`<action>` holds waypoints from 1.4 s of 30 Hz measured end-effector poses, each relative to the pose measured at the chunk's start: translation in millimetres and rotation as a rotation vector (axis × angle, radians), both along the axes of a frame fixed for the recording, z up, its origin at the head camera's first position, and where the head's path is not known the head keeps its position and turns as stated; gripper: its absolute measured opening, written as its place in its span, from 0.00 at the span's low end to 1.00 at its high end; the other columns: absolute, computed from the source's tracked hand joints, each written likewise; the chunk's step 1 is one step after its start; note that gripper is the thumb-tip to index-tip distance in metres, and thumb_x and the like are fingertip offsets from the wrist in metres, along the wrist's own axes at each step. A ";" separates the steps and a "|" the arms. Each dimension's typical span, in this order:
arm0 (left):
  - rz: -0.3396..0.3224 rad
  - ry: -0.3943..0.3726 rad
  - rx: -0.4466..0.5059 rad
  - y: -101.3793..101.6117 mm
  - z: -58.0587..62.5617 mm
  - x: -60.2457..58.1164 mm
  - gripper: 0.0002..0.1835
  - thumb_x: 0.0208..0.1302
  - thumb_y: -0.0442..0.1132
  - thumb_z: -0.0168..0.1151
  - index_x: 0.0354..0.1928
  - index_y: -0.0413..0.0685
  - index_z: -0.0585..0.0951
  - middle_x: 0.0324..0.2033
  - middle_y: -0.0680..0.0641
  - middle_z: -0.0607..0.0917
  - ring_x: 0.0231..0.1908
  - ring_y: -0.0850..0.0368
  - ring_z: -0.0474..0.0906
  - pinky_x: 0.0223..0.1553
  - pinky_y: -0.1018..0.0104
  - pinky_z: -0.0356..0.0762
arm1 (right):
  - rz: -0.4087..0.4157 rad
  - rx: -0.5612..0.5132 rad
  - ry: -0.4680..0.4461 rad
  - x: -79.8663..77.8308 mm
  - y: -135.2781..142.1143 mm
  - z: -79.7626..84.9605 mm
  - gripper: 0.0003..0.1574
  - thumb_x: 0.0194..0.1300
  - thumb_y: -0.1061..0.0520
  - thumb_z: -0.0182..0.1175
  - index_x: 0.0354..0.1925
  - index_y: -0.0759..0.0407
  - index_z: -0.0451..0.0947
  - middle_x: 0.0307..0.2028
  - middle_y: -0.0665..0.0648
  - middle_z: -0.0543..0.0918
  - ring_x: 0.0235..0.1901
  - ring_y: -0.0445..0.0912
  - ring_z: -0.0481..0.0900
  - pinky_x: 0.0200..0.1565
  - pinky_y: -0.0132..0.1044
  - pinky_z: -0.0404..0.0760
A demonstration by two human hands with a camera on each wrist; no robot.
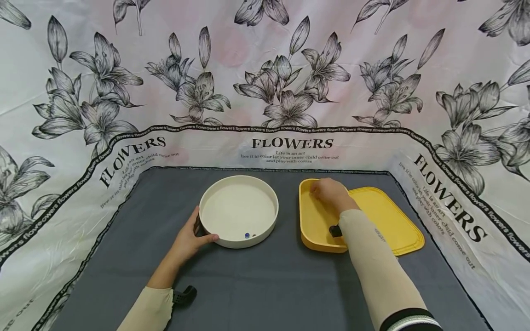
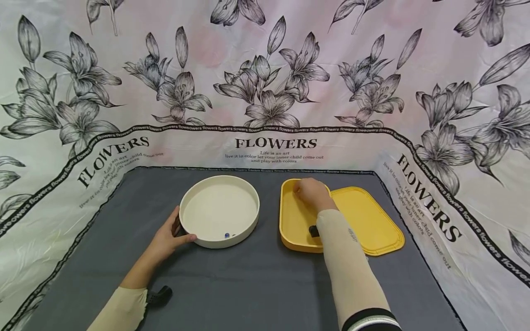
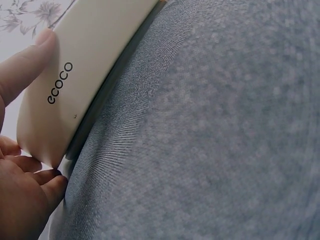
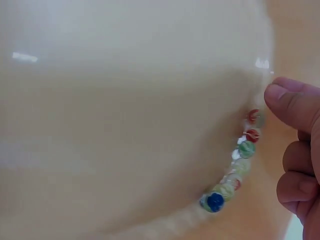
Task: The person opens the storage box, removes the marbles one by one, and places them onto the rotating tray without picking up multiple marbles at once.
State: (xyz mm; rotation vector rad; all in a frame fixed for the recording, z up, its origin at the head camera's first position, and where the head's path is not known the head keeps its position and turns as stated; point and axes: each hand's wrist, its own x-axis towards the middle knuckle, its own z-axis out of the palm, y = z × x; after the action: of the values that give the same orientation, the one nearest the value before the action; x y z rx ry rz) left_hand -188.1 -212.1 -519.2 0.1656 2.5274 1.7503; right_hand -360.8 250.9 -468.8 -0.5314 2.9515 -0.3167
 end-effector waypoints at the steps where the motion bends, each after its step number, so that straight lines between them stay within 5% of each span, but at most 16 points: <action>1: 0.006 -0.004 -0.003 -0.8 0.3 1.3 0.70 0.56 0.46 0.80 0.82 0.46 0.34 0.82 0.39 0.42 0.80 0.40 0.42 0.77 0.42 0.51 | 0.012 -0.010 -0.009 -0.2 -1.4 2.2 0.16 0.72 0.60 0.60 0.53 0.51 0.88 0.54 0.58 0.87 0.55 0.57 0.81 0.62 0.55 0.78; 6: 0.007 0.000 -0.003 -1.2 1.9 3.2 0.69 0.56 0.47 0.80 0.83 0.46 0.35 0.82 0.39 0.42 0.80 0.40 0.42 0.77 0.42 0.51 | 0.054 -0.031 -0.026 -1.7 -4.3 12.6 0.13 0.72 0.58 0.64 0.52 0.52 0.88 0.50 0.55 0.88 0.54 0.56 0.82 0.60 0.56 0.78; 16: 0.006 -0.009 -0.006 1.5 1.6 0.7 0.69 0.56 0.46 0.80 0.82 0.44 0.35 0.81 0.39 0.42 0.80 0.40 0.41 0.77 0.42 0.50 | 0.100 -0.093 -0.047 4.0 -7.1 32.0 0.15 0.73 0.53 0.64 0.55 0.53 0.87 0.51 0.56 0.88 0.32 0.47 0.86 0.42 0.45 0.85; 27: 0.005 -0.021 0.007 1.7 2.1 2.7 0.69 0.57 0.45 0.80 0.82 0.44 0.35 0.81 0.40 0.41 0.80 0.41 0.40 0.78 0.43 0.49 | 0.097 -0.143 -0.076 15.2 -9.4 46.0 0.17 0.75 0.50 0.62 0.58 0.51 0.84 0.52 0.55 0.87 0.33 0.52 0.89 0.38 0.41 0.86; 42: -0.007 0.010 -0.001 1.6 0.1 1.1 0.68 0.56 0.45 0.80 0.82 0.45 0.35 0.82 0.40 0.43 0.81 0.41 0.41 0.78 0.44 0.49 | 0.174 -0.170 -0.044 18.7 -30.7 64.8 0.14 0.76 0.50 0.61 0.55 0.47 0.86 0.48 0.52 0.89 0.18 0.46 0.82 0.24 0.38 0.83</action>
State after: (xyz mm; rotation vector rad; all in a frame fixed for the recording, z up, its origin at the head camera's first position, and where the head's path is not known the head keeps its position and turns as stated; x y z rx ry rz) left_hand -187.0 -210.5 -519.1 0.1840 2.5311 1.7508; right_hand -342.1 220.2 -404.1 -0.7860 2.8263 -0.5552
